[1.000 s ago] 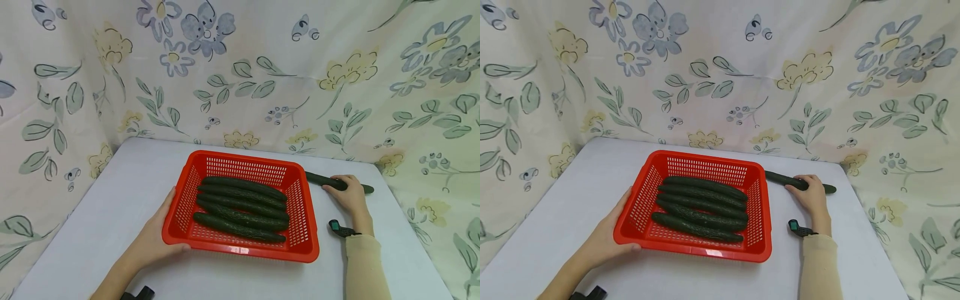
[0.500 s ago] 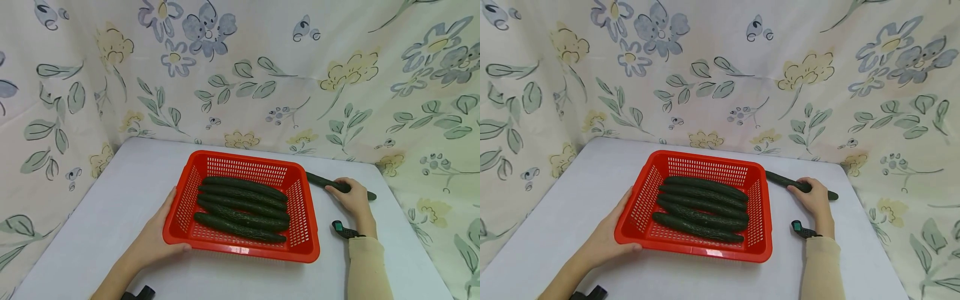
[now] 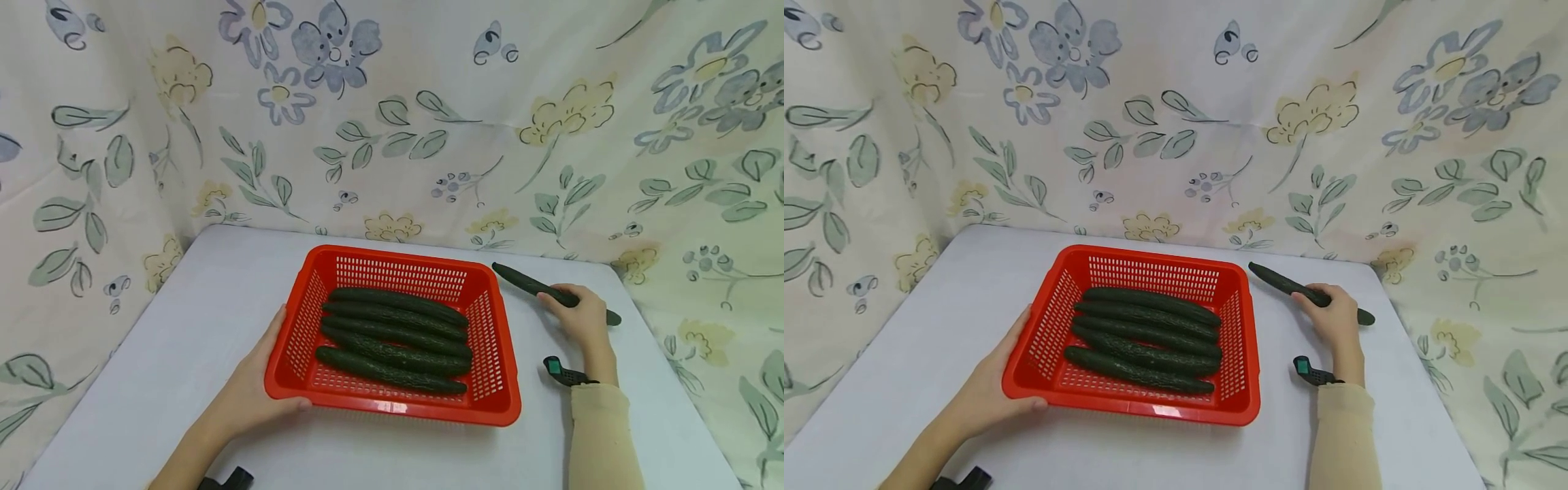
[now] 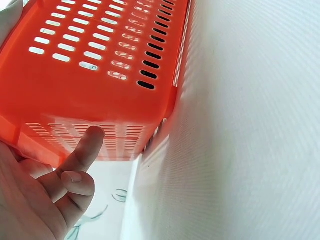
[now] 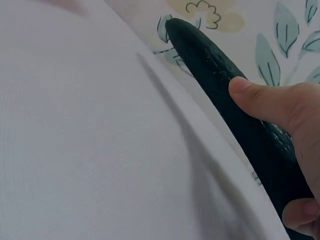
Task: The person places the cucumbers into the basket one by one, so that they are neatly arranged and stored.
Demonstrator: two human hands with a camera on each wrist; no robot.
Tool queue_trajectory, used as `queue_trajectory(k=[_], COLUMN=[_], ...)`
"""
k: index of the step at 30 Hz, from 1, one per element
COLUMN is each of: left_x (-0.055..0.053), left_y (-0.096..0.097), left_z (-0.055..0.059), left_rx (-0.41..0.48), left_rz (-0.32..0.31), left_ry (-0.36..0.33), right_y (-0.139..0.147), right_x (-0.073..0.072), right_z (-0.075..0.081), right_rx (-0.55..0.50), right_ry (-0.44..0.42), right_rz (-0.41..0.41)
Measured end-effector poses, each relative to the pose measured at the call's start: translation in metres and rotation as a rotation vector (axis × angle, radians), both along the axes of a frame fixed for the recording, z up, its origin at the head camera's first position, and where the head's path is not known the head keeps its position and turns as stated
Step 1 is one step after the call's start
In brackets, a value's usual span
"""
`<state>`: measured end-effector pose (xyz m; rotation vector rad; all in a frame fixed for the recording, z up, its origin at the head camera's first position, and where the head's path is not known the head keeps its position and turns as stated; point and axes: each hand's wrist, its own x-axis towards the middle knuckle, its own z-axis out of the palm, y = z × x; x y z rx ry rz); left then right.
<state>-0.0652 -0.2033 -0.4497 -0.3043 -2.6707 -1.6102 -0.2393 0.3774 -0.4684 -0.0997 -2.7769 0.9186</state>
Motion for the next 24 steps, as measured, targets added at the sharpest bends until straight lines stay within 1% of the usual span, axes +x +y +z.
queue_trajectory(k=[2,8,12,16,20,24], left_x=[-0.001,-0.002,-0.001,-0.001,-0.002,-0.002], left_y=[0.000,-0.002,-0.001,-0.001,-0.001,-0.001], left_z=[0.000,-0.002,-0.003,-0.003,-0.003,-0.003], left_rx=[-0.002,-0.056,-0.036,-0.022,-0.035,-0.037], left_rz=[0.002,0.005,0.007,0.013,0.012,0.011], left_ry=[0.005,0.031,0.022,0.007,0.011,0.006], right_y=[0.000,-0.007,-0.017,-0.029,-0.044,-0.061], right_x=[0.001,0.004,0.004,0.008,0.014,0.019], right_z=[0.006,0.023,0.037,0.052,0.068,0.084], right_rx=[-0.014,-0.027,-0.008,-0.012,-0.038,-0.048], right_ry=[0.025,0.091,0.120,0.126,0.120,0.147], right_rz=[-0.002,0.003,0.015,0.022,0.043,0.094])
